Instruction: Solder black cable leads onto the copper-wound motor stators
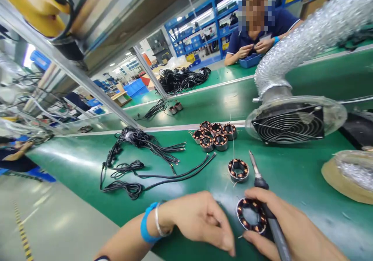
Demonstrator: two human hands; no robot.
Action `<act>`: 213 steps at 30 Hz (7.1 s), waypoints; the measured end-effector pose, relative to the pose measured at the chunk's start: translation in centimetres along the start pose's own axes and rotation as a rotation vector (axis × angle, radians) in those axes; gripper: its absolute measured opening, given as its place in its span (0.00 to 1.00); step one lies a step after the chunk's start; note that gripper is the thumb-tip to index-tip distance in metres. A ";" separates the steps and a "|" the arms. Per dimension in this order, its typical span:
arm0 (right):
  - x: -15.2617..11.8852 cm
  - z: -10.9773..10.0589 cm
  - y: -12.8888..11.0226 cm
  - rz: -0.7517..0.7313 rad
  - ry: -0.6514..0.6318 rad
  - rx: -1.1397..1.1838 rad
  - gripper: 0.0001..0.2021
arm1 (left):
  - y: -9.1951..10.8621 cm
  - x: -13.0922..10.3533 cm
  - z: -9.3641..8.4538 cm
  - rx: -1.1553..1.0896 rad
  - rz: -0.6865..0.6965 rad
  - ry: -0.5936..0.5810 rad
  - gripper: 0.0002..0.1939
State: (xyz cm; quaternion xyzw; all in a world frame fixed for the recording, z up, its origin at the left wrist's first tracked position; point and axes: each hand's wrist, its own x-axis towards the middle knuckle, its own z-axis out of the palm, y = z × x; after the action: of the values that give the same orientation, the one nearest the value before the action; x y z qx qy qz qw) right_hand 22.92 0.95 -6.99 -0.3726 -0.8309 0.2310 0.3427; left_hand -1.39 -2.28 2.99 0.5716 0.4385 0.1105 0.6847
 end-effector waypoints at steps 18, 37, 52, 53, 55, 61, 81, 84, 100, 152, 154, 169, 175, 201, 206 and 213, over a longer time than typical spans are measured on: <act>2.2 -4.4 -1.4 -0.060 -0.128 -0.014 0.30 | -1.7 2.1 -6.0 1.077 -0.349 0.795 0.09; 4.0 -3.7 -8.3 0.065 0.053 0.497 0.13 | 1.4 0.1 0.4 0.530 0.236 0.341 0.15; 4.3 -1.5 -8.4 0.074 0.329 0.364 0.11 | 0.1 2.9 1.5 -0.242 0.348 0.289 0.22; 4.1 -1.2 -8.4 0.098 0.347 0.365 0.11 | 0.1 3.1 1.7 -0.289 0.321 0.305 0.23; 3.9 -0.6 -8.5 0.116 0.375 0.358 0.11 | 0.1 3.5 1.9 -0.390 0.268 0.318 0.24; 3.9 -0.6 -8.8 -0.040 0.380 0.219 0.10 | 0.2 3.6 0.8 -0.202 0.265 0.301 0.21; 5.2 -3.7 -5.7 -0.142 0.201 0.179 0.15 | 1.0 3.4 -1.0 0.073 0.243 0.230 0.15; 5.2 -2.9 -5.7 -0.180 0.286 0.139 0.14 | 0.6 4.1 -0.7 -0.124 0.177 0.198 0.17; 1.7 -6.9 -6.4 0.008 0.330 0.161 0.16 | -0.7 5.3 0.0 -0.217 0.127 0.435 0.13; 2.8 -6.2 -8.2 -0.128 0.334 0.087 0.14 | -0.7 5.2 0.0 -0.051 0.135 0.457 0.12; 2.9 -6.4 -8.3 -0.118 0.340 0.083 0.13 | -0.8 5.1 0.0 -0.055 0.130 0.454 0.12; 2.8 -5.9 -7.7 -0.123 0.378 0.109 0.13 | -0.8 4.6 0.0 -0.073 0.127 0.466 0.13; 3.6 -4.5 -7.0 -0.107 0.305 0.157 0.17 | -0.1 3.6 0.7 0.011 0.186 0.473 0.14; 3.1 -6.1 -6.6 -0.059 0.323 0.123 0.19 | -0.4 5.0 0.6 -0.189 0.119 0.491 0.12; 2.2 -6.9 -6.8 -0.006 0.313 0.210 0.13 | -0.5 5.0 0.6 -0.200 0.104 0.489 0.12; 2.6 -6.1 -6.6 -0.009 0.326 0.262 0.11 | -0.6 5.2 0.5 -0.180 0.096 0.478 0.12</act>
State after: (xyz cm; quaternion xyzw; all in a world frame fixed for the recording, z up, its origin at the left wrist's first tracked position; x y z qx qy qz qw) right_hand 23.17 -0.33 2.25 -0.3533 -0.7290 0.2723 0.5193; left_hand 1.86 0.55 0.01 0.4861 0.5488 0.3133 0.6036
